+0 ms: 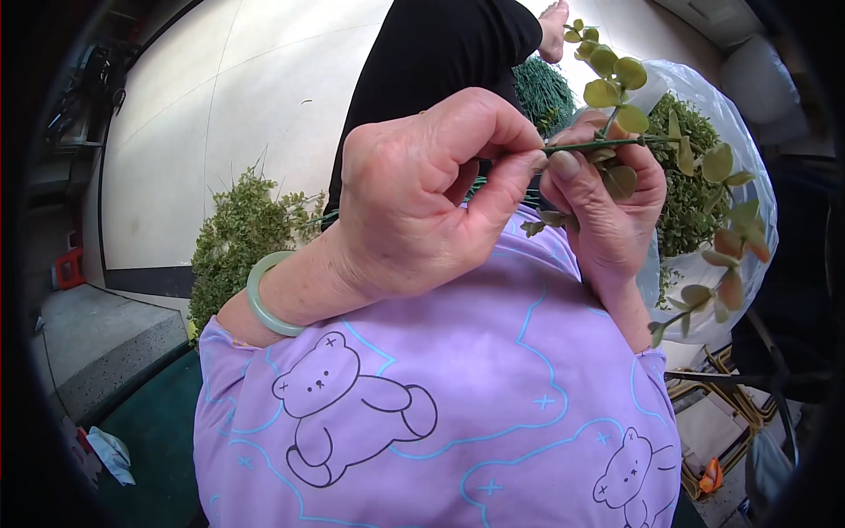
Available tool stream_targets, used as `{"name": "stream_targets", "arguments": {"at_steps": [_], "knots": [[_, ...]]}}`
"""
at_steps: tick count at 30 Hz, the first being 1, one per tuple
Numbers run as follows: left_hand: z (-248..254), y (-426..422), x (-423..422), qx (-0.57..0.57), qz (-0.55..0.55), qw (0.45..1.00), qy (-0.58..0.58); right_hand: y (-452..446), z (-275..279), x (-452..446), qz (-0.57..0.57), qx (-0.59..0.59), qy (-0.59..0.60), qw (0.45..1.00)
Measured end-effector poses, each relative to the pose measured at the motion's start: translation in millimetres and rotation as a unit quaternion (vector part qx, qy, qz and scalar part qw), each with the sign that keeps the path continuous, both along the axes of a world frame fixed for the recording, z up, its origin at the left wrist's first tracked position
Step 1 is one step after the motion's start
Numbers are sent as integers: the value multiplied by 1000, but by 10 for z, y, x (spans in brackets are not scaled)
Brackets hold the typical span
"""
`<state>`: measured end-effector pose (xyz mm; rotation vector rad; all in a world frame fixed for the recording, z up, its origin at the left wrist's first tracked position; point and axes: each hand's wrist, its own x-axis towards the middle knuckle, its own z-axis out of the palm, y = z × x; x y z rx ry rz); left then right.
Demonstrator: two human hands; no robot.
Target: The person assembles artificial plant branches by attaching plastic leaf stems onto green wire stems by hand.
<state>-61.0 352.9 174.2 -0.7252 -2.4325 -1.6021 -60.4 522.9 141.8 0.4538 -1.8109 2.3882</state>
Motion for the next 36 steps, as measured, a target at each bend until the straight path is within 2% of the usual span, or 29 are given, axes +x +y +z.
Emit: {"name": "stream_targets", "arguments": {"at_steps": [2,4,6,8,10,13,14,17,18,21,22,25,26,28,29,30,31,32,36], "knots": [[-43,5,-50,18,-4,1000,-15,-39,51,17,-20,20,-47,998],[-131,-2,-118,53,-21,998,-36,16,1,-78,2,20,-17,1000],[-154,59,-179,168,-38,979,-105,47,-22,-151,14,-3,-4,1000],[-129,62,-197,260,-56,946,-183,73,71,-177,13,38,-12,999],[-139,5,-207,229,-79,950,-195,65,130,-145,11,60,-56,997],[-186,-61,-210,157,-98,964,-190,106,154,-135,-2,157,-11,988],[-186,-56,-195,141,-92,969,-181,110,23,-172,37,16,-11,999],[-173,-51,-188,92,-75,983,-143,111,178,-160,-11,251,-13,968],[-169,-52,-178,75,-72,986,-130,114,99,-140,20,121,-40,992],[-157,-47,-155,21,-62,995,-80,225,-35,-147,22,165,-37,985],[-154,-44,-151,1,-60,996,-61,181,-116,-109,14,93,-43,995],[-168,-33,-161,-2,-65,996,-60,161,-54,-123,27,92,-61,994],[-169,-24,-162,75,-99,983,-137,125,-13,-137,10,57,-87,994],[-170,-5,-170,223,-161,919,-283,165,85,-190,54,15,-79,995],[-179,-22,-187,256,-192,881,-347,204,102,-211,75,-6,-77,994],[-195,-51,-214,288,-223,837,-409,239,29,-233,30,-5,-30,999],[-216,-78,-240,317,-253,785,-468,277,25,-259,44,-7,-35,998],[-269,-98,-257,328,-277,775,-463,310,3,-273,48,25,-22,998],[-154,-58,-220,276,-213,846,-403,229,73,-285,-20,78,46,996]]}}
